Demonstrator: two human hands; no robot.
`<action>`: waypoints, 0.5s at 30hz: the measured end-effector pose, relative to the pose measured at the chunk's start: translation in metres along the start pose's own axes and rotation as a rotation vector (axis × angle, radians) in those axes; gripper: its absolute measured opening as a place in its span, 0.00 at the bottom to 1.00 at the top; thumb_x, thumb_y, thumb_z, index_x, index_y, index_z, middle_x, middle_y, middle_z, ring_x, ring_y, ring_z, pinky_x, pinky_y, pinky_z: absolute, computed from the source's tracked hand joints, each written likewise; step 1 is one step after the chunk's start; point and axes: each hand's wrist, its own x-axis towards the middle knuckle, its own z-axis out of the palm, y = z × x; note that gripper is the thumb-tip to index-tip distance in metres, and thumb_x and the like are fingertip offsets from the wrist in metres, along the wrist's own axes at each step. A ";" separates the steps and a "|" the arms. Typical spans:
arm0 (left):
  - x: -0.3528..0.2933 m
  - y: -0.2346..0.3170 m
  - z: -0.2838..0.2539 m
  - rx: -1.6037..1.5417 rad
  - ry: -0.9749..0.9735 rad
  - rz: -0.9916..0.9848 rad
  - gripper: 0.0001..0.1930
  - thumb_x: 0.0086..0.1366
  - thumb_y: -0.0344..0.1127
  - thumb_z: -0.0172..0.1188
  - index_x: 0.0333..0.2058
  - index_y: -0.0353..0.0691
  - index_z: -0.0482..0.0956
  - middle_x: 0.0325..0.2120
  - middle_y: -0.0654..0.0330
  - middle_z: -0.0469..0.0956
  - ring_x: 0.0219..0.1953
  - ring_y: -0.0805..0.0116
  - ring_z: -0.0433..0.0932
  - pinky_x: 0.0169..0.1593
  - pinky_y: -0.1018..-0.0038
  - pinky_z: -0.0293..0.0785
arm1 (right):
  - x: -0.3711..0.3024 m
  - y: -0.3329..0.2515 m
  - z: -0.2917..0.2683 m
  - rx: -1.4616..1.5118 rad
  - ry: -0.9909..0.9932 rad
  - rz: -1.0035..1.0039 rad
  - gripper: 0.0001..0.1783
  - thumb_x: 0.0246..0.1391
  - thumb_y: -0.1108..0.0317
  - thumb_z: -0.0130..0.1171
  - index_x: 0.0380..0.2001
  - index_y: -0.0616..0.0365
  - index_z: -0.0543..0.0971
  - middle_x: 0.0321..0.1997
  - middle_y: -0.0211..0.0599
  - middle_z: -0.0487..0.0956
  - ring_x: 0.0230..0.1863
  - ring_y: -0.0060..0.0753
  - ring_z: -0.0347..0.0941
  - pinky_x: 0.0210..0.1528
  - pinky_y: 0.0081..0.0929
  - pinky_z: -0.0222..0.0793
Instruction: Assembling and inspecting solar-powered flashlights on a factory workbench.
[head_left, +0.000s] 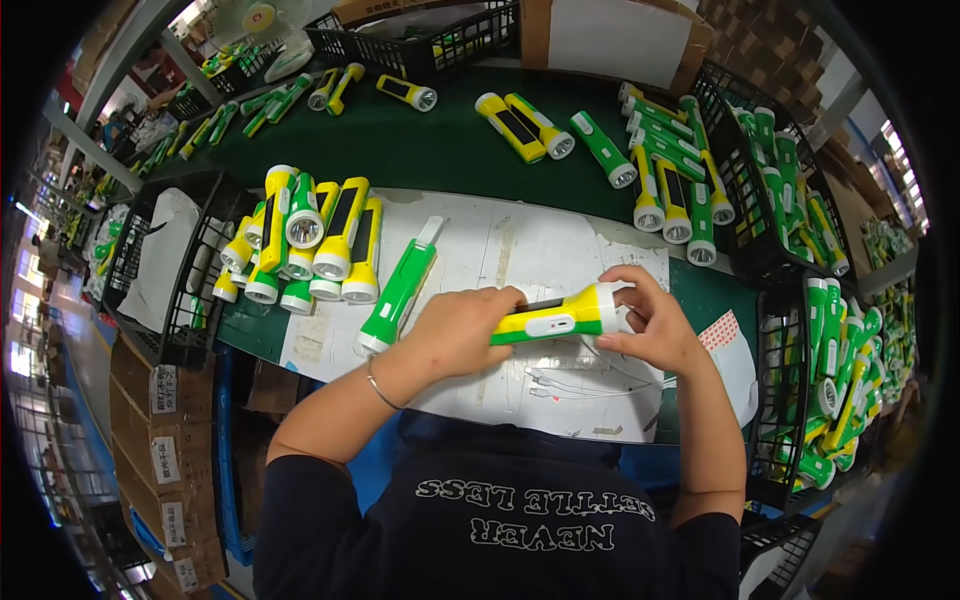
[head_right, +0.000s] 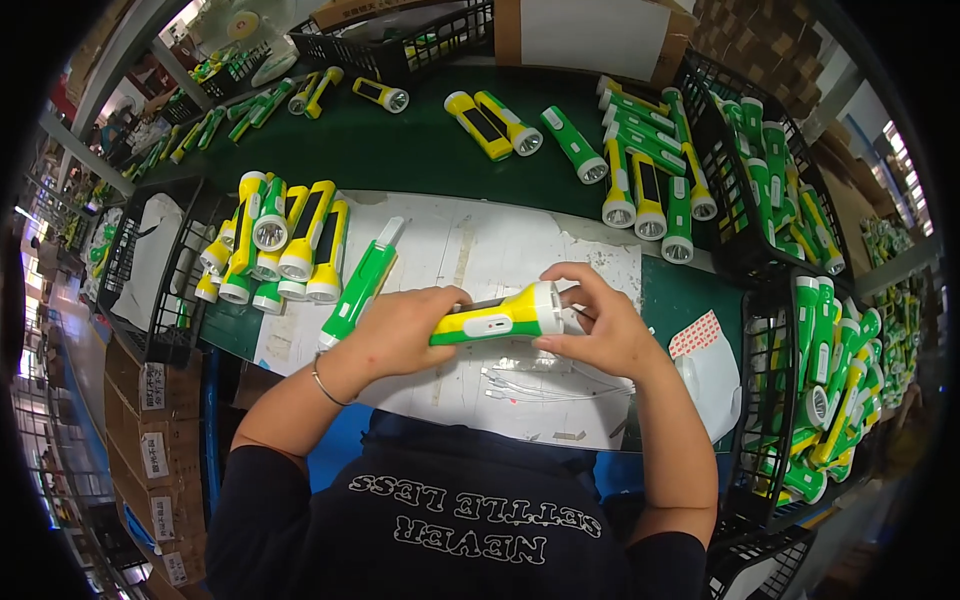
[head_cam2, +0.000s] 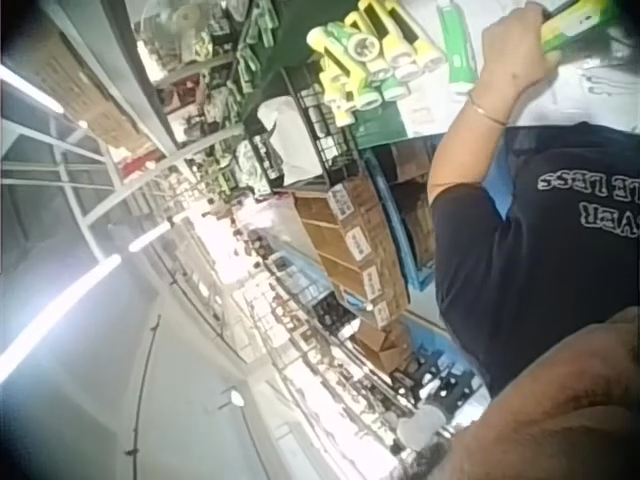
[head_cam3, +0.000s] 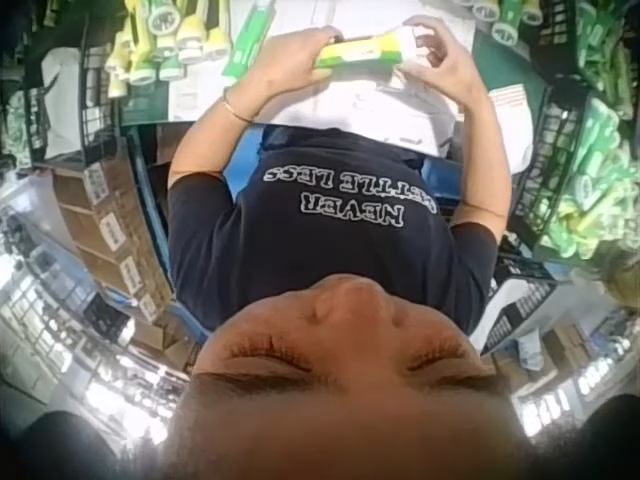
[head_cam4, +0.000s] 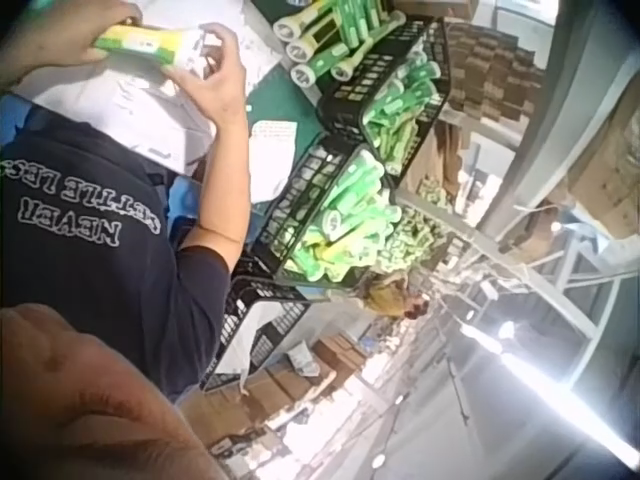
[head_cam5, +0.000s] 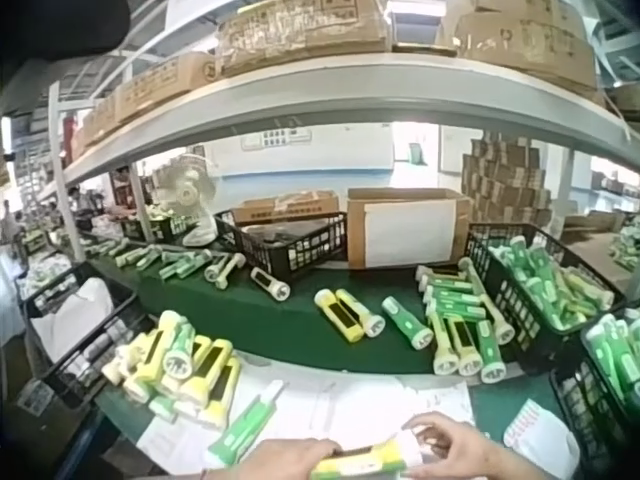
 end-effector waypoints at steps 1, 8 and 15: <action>-0.003 -0.006 -0.004 0.020 -0.034 -0.025 0.21 0.44 0.36 0.61 0.41 0.44 0.69 0.33 0.59 0.76 0.33 0.59 0.76 0.34 0.68 0.73 | -0.002 0.002 -0.002 0.001 -0.012 0.002 0.36 0.31 0.68 0.71 0.48 0.47 0.66 0.31 0.25 0.74 0.21 0.09 0.54 0.22 0.10 0.50; -0.001 -0.007 0.001 -0.232 -0.156 0.012 0.22 0.47 0.38 0.60 0.41 0.38 0.68 0.33 0.51 0.76 0.35 0.53 0.75 0.39 0.66 0.72 | 0.004 0.013 0.010 0.248 -0.043 -0.027 0.36 0.33 0.75 0.68 0.49 0.51 0.64 0.34 0.27 0.73 0.18 0.06 0.50 0.19 0.07 0.45; 0.009 -0.020 0.053 -0.720 -0.025 -0.084 0.32 0.51 0.38 0.61 0.52 0.32 0.58 0.44 0.47 0.70 0.47 0.59 0.71 0.50 0.70 0.66 | 0.022 0.065 0.056 -0.707 0.352 -0.006 0.22 0.41 0.61 0.62 0.40 0.54 0.70 0.32 0.35 0.74 0.28 0.35 0.73 0.31 0.28 0.67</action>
